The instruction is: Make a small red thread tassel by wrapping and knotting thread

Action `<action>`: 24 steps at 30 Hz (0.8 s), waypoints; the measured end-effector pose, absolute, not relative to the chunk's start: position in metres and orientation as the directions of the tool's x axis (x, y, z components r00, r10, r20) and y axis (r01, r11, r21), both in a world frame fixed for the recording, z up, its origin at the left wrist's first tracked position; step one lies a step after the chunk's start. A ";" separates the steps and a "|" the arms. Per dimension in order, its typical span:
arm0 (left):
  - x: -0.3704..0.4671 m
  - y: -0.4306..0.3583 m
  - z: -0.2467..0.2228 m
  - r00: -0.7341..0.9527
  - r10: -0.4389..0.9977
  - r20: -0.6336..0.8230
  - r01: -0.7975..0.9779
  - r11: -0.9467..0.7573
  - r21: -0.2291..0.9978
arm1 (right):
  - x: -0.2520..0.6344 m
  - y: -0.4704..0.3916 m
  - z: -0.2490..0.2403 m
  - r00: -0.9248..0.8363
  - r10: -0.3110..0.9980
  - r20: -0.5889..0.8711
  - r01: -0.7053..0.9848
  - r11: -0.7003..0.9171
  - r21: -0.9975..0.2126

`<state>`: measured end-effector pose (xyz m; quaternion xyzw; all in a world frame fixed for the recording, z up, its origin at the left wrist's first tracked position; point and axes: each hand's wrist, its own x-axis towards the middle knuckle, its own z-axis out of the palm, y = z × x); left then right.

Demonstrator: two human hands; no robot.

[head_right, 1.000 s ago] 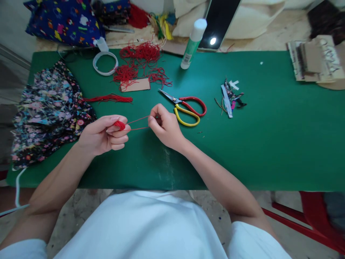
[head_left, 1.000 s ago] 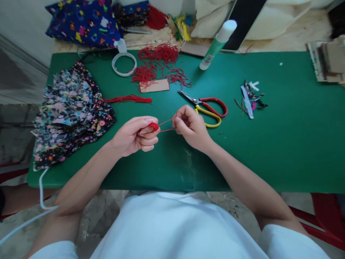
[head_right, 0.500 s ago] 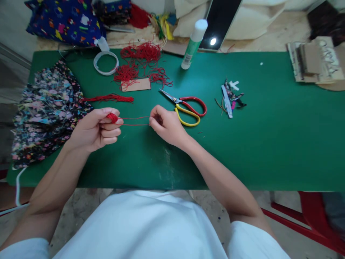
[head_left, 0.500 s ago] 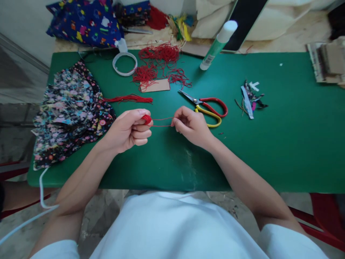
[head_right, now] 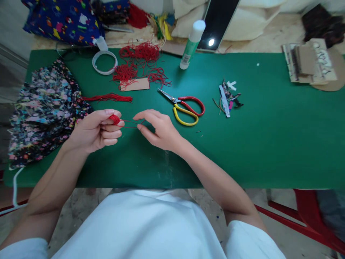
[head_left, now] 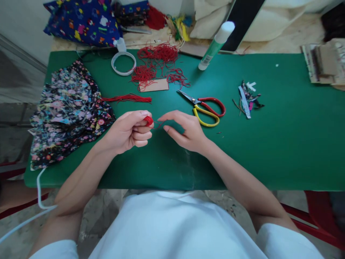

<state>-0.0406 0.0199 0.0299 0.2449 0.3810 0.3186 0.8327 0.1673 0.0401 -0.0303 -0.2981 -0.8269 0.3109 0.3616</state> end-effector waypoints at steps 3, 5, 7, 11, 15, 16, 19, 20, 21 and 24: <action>-0.041 0.020 0.030 0.517 0.705 -0.485 -0.335 0.688 0.643 | 0.160 0.036 -0.028 -0.566 0.740 0.364 0.216 0.560 -0.800; -0.041 0.020 0.030 0.525 0.695 -0.491 -0.326 0.697 0.638 | 0.156 0.036 -0.027 -0.584 0.742 0.329 0.203 0.526 -0.826; -0.040 0.019 0.029 0.535 0.688 -0.490 -0.319 0.701 0.637 | 0.153 0.036 -0.026 -0.620 0.720 0.313 0.189 0.524 -0.831; -0.038 0.018 0.028 0.542 0.687 -0.484 -0.313 0.699 0.643 | 0.150 0.036 -0.028 -0.640 0.699 0.317 0.132 0.507 -0.852; -0.038 0.017 0.026 0.551 0.678 -0.487 -0.311 0.708 0.634 | 0.150 0.036 -0.027 -0.590 0.749 0.302 0.098 0.437 -0.894; -0.039 0.017 0.026 0.556 0.673 -0.488 -0.310 0.712 0.630 | 0.151 0.036 -0.027 -0.573 0.765 0.293 0.112 0.427 -0.897; -0.039 0.017 0.026 0.570 0.662 -0.486 -0.307 0.721 0.621 | 0.153 0.038 -0.026 -0.525 0.805 0.275 0.166 0.414 -0.895; -0.040 0.017 0.026 0.571 0.662 -0.486 -0.308 0.721 0.621 | 0.154 0.038 -0.026 -0.508 0.816 0.276 0.182 0.416 -0.891; -0.040 0.017 0.026 0.570 0.663 -0.485 -0.310 0.720 0.620 | 0.155 0.039 -0.026 -0.491 0.826 0.279 0.202 0.419 -0.885; -0.039 0.017 0.027 0.559 0.671 -0.487 -0.317 0.715 0.622 | 0.157 0.041 -0.028 -0.462 0.838 0.291 0.276 0.448 -0.851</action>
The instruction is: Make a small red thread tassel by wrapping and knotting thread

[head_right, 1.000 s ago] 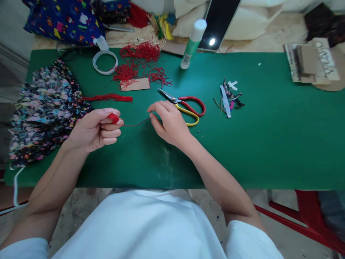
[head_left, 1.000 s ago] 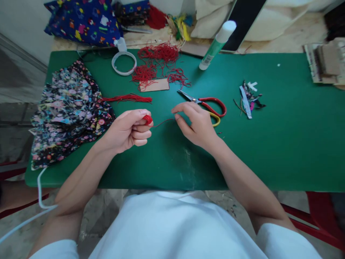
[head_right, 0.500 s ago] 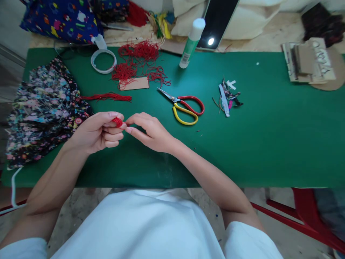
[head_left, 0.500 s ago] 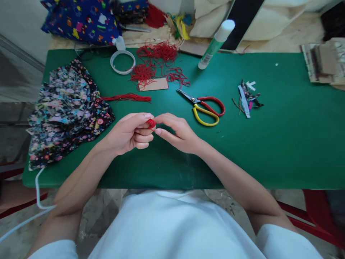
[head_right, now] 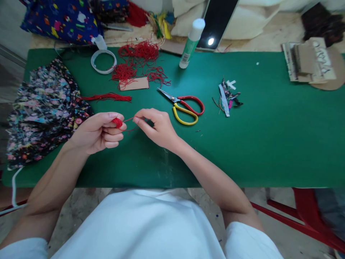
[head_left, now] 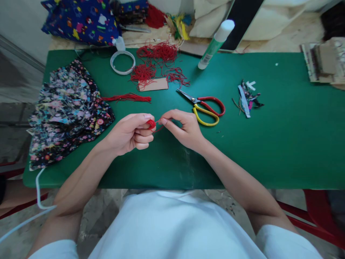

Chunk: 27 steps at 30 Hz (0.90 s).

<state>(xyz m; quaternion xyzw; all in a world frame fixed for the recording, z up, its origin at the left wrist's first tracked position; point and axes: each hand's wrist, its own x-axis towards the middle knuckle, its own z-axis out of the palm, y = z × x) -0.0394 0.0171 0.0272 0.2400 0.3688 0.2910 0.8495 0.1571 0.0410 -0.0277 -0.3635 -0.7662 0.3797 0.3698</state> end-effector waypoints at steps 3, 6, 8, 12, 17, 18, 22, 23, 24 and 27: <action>-0.038 0.017 0.027 0.548 0.678 -0.490 -0.316 0.710 0.629 | 0.158 0.040 -0.028 -0.521 0.803 0.290 0.241 0.464 -0.852; -0.036 0.016 0.026 0.531 0.694 -0.487 -0.306 0.693 0.653 | 0.156 0.035 -0.027 -0.611 0.753 0.245 0.054 0.349 -0.936; -0.035 0.016 0.025 0.513 0.710 -0.483 -0.295 0.674 0.678 | 0.152 0.030 -0.027 -0.648 0.737 0.194 -0.048 0.214 -0.976; -0.035 0.016 0.024 0.475 0.739 -0.478 -0.271 0.640 0.719 | 0.149 0.025 -0.025 -0.676 0.733 0.076 -0.019 0.086 -0.996; -0.034 0.017 0.024 0.459 0.738 -0.495 -0.253 0.642 0.724 | 0.155 0.030 -0.016 -0.638 0.766 0.082 0.083 0.174 -0.981; -0.034 0.017 0.023 0.458 0.737 -0.497 -0.253 0.644 0.722 | 0.156 0.031 -0.016 -0.621 0.779 0.091 0.083 0.181 -0.980; -0.032 0.017 0.022 0.471 0.728 -0.498 -0.253 0.653 0.714 | 0.159 0.034 -0.019 -0.547 0.828 0.120 0.056 0.180 -0.982; -0.032 0.017 0.022 0.476 0.725 -0.497 -0.253 0.654 0.713 | 0.159 0.034 -0.020 -0.538 0.833 0.128 0.050 0.184 -0.982; -0.031 0.017 0.021 0.482 0.723 -0.495 -0.252 0.656 0.712 | 0.160 0.035 -0.021 -0.532 0.835 0.137 0.047 0.191 -0.981; -0.030 0.017 0.021 0.486 0.723 -0.491 -0.260 0.656 0.709 | 0.159 0.035 -0.023 -0.513 0.843 0.162 0.057 0.222 -0.973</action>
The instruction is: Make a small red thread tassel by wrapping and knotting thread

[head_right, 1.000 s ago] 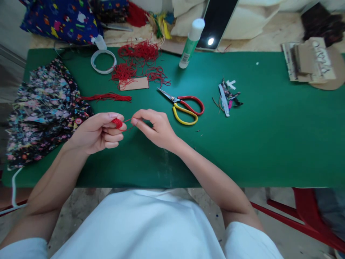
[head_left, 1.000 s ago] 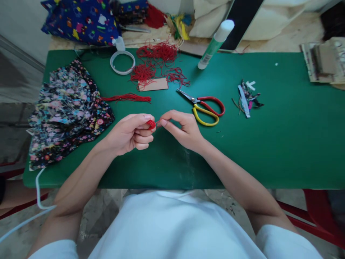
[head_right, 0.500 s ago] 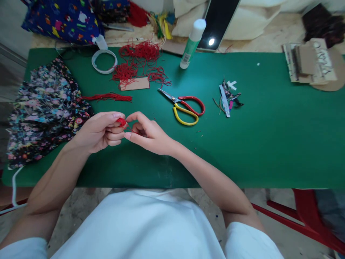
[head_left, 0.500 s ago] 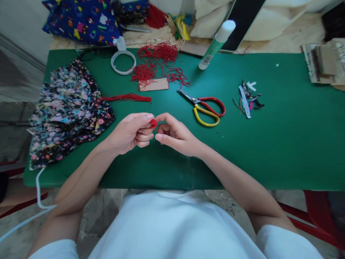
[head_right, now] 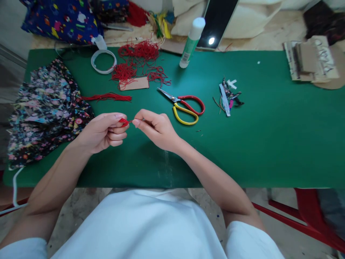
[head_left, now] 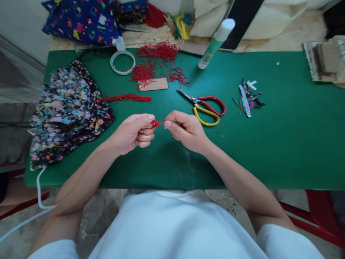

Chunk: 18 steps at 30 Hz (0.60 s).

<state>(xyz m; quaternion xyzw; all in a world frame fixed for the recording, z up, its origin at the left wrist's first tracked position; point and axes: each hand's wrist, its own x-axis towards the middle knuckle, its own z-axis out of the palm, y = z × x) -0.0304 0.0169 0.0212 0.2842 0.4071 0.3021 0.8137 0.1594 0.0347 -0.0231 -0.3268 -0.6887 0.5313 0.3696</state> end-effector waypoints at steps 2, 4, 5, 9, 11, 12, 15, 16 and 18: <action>-0.030 0.017 0.021 0.481 0.730 -0.486 -0.273 0.651 0.708 | 0.158 0.033 -0.022 -0.478 0.860 0.178 0.073 0.240 -0.968; -0.029 0.016 0.021 0.474 0.739 -0.479 -0.288 0.644 0.709 | 0.156 0.030 -0.018 -0.411 0.889 0.199 0.092 0.258 -0.962; -0.028 0.016 0.021 0.472 0.743 -0.474 -0.294 0.640 0.710 | 0.155 0.028 -0.016 -0.375 0.903 0.210 0.104 0.266 -0.958; -0.026 0.015 0.021 0.452 0.765 -0.458 -0.317 0.618 0.720 | 0.151 0.022 -0.010 -0.302 0.926 0.227 0.144 0.280 -0.949; -0.026 0.015 0.020 0.445 0.771 -0.456 -0.318 0.612 0.724 | 0.150 0.020 -0.009 -0.293 0.929 0.224 0.143 0.274 -0.951; -0.026 0.015 0.020 0.445 0.772 -0.455 -0.317 0.611 0.726 | 0.150 0.019 -0.009 -0.290 0.932 0.219 0.141 0.268 -0.953; -0.025 0.014 0.017 0.452 0.772 -0.446 -0.317 0.607 0.728 | 0.150 0.017 -0.008 -0.266 0.943 0.200 0.137 0.242 -0.961; -0.024 0.014 0.016 0.456 0.773 -0.441 -0.320 0.605 0.729 | 0.149 0.016 -0.008 -0.254 0.947 0.197 0.136 0.237 -0.962; -0.022 0.013 0.014 0.468 0.777 -0.421 -0.329 0.595 0.733 | 0.149 0.015 -0.008 -0.227 0.954 0.199 0.135 0.233 -0.963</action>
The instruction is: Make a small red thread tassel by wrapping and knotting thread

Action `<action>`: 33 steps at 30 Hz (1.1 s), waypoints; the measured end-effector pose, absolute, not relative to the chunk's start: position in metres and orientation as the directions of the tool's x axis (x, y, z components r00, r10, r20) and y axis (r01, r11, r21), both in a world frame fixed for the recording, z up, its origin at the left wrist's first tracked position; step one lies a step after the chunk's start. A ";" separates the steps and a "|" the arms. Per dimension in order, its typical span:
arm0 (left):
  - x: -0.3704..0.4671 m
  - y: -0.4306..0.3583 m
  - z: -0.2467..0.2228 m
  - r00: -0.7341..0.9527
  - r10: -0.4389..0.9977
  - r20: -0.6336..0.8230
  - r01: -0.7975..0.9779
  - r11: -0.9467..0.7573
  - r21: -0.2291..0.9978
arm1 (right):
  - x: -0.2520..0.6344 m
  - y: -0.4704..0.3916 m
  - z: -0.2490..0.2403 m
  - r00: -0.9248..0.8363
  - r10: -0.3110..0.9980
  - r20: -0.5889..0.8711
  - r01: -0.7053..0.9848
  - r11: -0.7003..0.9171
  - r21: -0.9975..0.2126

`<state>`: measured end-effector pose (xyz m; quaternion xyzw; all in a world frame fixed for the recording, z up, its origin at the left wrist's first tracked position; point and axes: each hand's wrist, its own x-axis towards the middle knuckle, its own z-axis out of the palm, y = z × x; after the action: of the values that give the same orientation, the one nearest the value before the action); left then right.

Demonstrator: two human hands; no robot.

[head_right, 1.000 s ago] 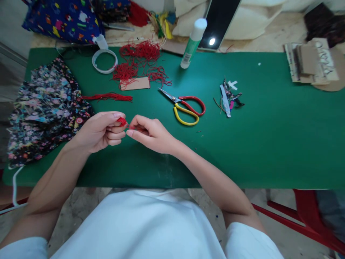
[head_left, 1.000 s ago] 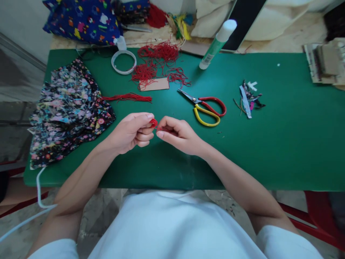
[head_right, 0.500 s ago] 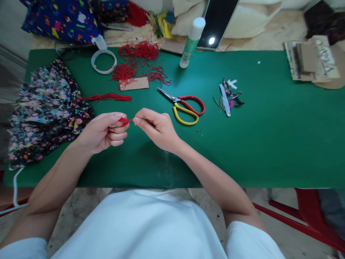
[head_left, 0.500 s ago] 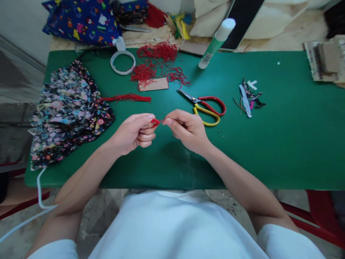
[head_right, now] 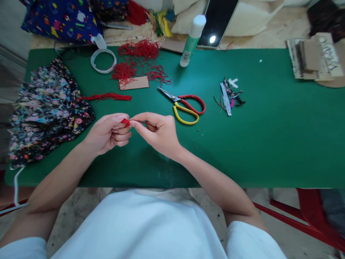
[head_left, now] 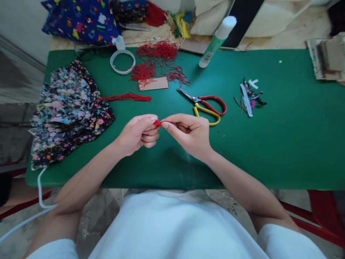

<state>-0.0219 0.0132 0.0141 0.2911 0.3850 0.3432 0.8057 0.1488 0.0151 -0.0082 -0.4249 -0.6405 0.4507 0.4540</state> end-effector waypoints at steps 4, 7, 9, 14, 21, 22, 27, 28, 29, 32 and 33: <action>-0.017 0.011 0.009 0.506 0.795 -0.336 -0.355 0.546 0.759 | 0.148 0.013 -0.007 -0.188 0.956 0.225 0.110 0.249 -0.962; -0.015 0.009 0.005 0.507 0.815 -0.281 -0.356 0.495 0.792 | 0.149 0.014 -0.006 -0.192 0.959 0.207 0.025 0.216 -0.976; -0.015 0.009 0.003 0.491 0.832 -0.258 -0.359 0.463 0.810 | 0.152 0.016 -0.005 -0.175 0.965 0.196 -0.009 0.197 -0.980; -0.021 0.012 -0.005 0.401 0.873 -0.277 -0.271 0.402 0.875 | 0.158 0.022 -0.007 -0.086 0.986 0.144 -0.034 0.142 -0.989; -0.024 0.013 -0.012 0.327 0.932 -0.156 -0.077 0.190 0.979 | 0.156 0.022 -0.008 -0.126 0.992 0.023 -0.157 0.003 -0.988; -0.023 0.013 -0.012 0.325 0.935 -0.139 -0.077 0.173 0.982 | 0.155 0.022 -0.008 -0.137 0.990 0.012 -0.166 -0.011 -0.986; -0.021 0.012 -0.011 0.277 0.956 -0.093 -0.059 0.114 0.992 | 0.155 0.022 -0.009 -0.191 0.981 0.017 -0.083 0.001 -0.997; -0.021 0.012 -0.011 0.274 0.958 -0.085 -0.051 0.102 0.993 | 0.156 0.021 -0.009 -0.199 0.979 0.049 -0.020 0.046 -0.999; -0.022 0.011 -0.011 0.278 0.958 -0.072 -0.043 0.088 0.995 | 0.156 0.020 -0.008 -0.211 0.973 0.096 0.053 0.109 -0.993; -0.024 0.009 -0.009 0.349 0.937 -0.027 -0.003 0.029 1.000 | 0.157 0.015 -0.006 -0.289 0.914 0.284 0.230 0.354 -0.907; -0.025 0.008 -0.008 0.393 0.919 -0.020 0.020 0.013 1.000 | 0.158 0.013 -0.005 -0.314 0.885 0.344 0.255 0.427 -0.867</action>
<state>-0.0248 0.0080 -0.0083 0.5902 0.3981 0.3810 0.5900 0.1578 0.0129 -0.0046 -0.3935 -0.7247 0.3628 0.4340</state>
